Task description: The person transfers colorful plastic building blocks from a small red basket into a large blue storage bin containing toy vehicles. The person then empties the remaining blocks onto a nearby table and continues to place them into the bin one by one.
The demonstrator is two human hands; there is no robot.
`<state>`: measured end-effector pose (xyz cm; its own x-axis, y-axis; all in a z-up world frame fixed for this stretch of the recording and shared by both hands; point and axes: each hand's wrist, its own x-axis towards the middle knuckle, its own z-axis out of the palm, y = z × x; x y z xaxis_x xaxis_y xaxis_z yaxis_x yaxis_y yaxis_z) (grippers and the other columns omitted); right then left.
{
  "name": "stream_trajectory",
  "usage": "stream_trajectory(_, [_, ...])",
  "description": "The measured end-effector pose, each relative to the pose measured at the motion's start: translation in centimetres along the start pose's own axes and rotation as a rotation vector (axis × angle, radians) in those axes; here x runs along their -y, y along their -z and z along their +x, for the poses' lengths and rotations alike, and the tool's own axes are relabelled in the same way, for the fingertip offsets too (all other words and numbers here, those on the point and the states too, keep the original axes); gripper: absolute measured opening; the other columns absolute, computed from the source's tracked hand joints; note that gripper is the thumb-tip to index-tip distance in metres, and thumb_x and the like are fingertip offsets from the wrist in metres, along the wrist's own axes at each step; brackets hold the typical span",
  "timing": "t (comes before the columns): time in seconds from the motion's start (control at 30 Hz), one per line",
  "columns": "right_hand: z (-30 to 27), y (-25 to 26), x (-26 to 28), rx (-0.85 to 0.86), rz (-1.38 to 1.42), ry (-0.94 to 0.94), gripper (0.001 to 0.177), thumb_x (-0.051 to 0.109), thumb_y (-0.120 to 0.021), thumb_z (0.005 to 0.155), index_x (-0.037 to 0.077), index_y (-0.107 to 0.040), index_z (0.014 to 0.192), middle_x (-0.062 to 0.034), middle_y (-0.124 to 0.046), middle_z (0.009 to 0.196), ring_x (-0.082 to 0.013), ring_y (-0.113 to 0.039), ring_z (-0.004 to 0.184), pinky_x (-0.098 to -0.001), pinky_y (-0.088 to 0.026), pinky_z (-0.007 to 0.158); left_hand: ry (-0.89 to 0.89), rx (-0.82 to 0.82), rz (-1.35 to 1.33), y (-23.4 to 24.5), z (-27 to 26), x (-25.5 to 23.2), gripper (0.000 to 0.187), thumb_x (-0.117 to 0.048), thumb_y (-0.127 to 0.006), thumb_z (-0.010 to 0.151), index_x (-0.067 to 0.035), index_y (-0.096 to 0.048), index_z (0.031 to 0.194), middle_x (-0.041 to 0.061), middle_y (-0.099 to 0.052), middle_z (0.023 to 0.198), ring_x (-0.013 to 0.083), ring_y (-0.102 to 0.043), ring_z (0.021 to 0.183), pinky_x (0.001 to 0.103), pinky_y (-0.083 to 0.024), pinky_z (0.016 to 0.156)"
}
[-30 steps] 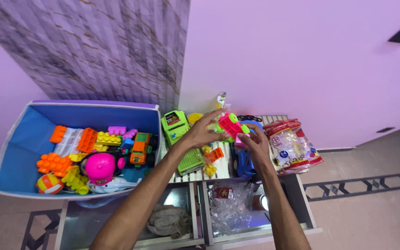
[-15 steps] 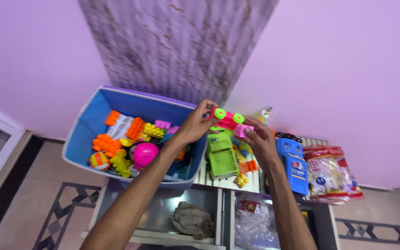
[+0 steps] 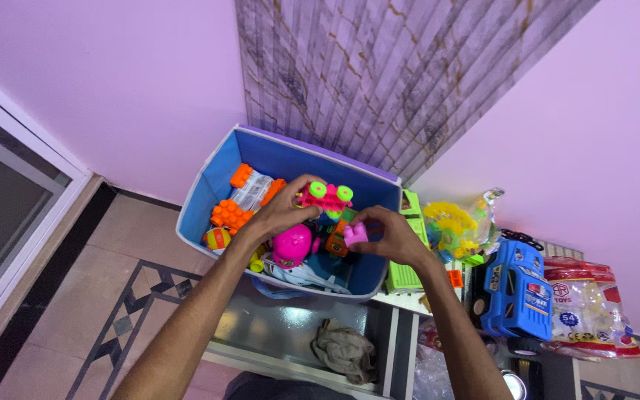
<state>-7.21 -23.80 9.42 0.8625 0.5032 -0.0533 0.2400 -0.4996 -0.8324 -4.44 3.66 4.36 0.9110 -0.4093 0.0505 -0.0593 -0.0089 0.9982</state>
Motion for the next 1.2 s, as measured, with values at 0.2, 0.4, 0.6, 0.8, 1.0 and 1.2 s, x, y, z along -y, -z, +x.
stream_trajectory(0.2, [-0.5,0.1,2.2,-0.241,-0.538,0.106,0.043,0.013,-0.088,0.06,0.009,-0.073,0.101,-0.0131,-0.069,0.103,-0.0365,-0.064,0.101,-0.0443,-0.053,0.089,0.018,0.293,0.234,0.1,0.6,5.9,0.033,-0.021,-0.074,0.095,-0.011,-0.063,0.125,0.01,-0.064,0.113,0.0182,-0.064,0.103,0.034,-0.054,0.087])
stream_trajectory(0.4, [-2.5,1.2,2.4,-0.353,-0.338,-0.037,0.043,0.018,-0.088,0.07,0.008,-0.071,0.108,-0.0096,-0.069,0.107,-0.0249,-0.07,0.094,-0.0362,-0.059,0.079,-0.238,0.708,0.514,-4.3,3.8,11.0,0.035,-0.016,-0.09,0.063,-0.007,-0.072,0.092,0.011,-0.072,0.095,0.0273,-0.071,0.092,0.039,-0.057,0.079])
stream_trajectory(0.6, [-3.2,0.9,2.3,-0.434,-0.276,-0.057,0.042,0.018,-0.088,0.072,0.007,-0.071,0.109,-0.0083,-0.071,0.111,-0.0211,-0.071,0.094,-0.0331,-0.061,0.079,-0.373,0.688,0.881,-7.5,3.4,12.9,0.035,-0.011,-0.086,0.066,-0.005,-0.073,0.097,0.018,-0.069,0.1,0.0381,-0.07,0.096,0.046,-0.056,0.079])
stream_trajectory(0.8, [-2.9,0.7,2.4,-0.407,-0.292,-0.118,0.044,0.023,-0.09,0.072,0.008,-0.072,0.108,-0.0087,-0.071,0.105,-0.021,-0.071,0.09,-0.0342,-0.059,0.081,-0.405,0.667,1.229,-8.9,1.7,14.7,0.027,-0.003,-0.068,0.084,-0.013,-0.074,0.109,0.014,-0.069,0.109,0.0345,-0.072,0.096,0.049,-0.059,0.071])
stream_trajectory(1.0, [-2.4,0.9,3.3,-0.375,-0.337,-0.148,0.046,0.023,-0.091,0.068,0.008,-0.073,0.107,-0.0093,-0.07,0.101,-0.0229,-0.069,0.084,-0.0368,-0.057,0.076,-0.316,0.795,1.389,-8.8,2.2,14.4,0.02,-0.005,-0.066,0.086,-0.013,-0.076,0.1,0.011,-0.075,0.104,0.03,-0.074,0.097,0.047,-0.06,0.074])
stream_trajectory(1.2, [-2.0,1.4,4.1,-0.336,-0.299,-0.048,0.041,0.012,-0.084,0.069,0.007,-0.069,0.107,-0.0076,-0.071,0.105,-0.0229,-0.071,0.083,-0.0361,-0.058,0.083,-0.135,0.664,1.051,-5.0,2.8,6.6,0.024,-0.012,-0.071,0.082,-0.01,-0.074,0.106,0.017,-0.074,0.099,0.0363,-0.072,0.095,0.048,-0.057,0.082])
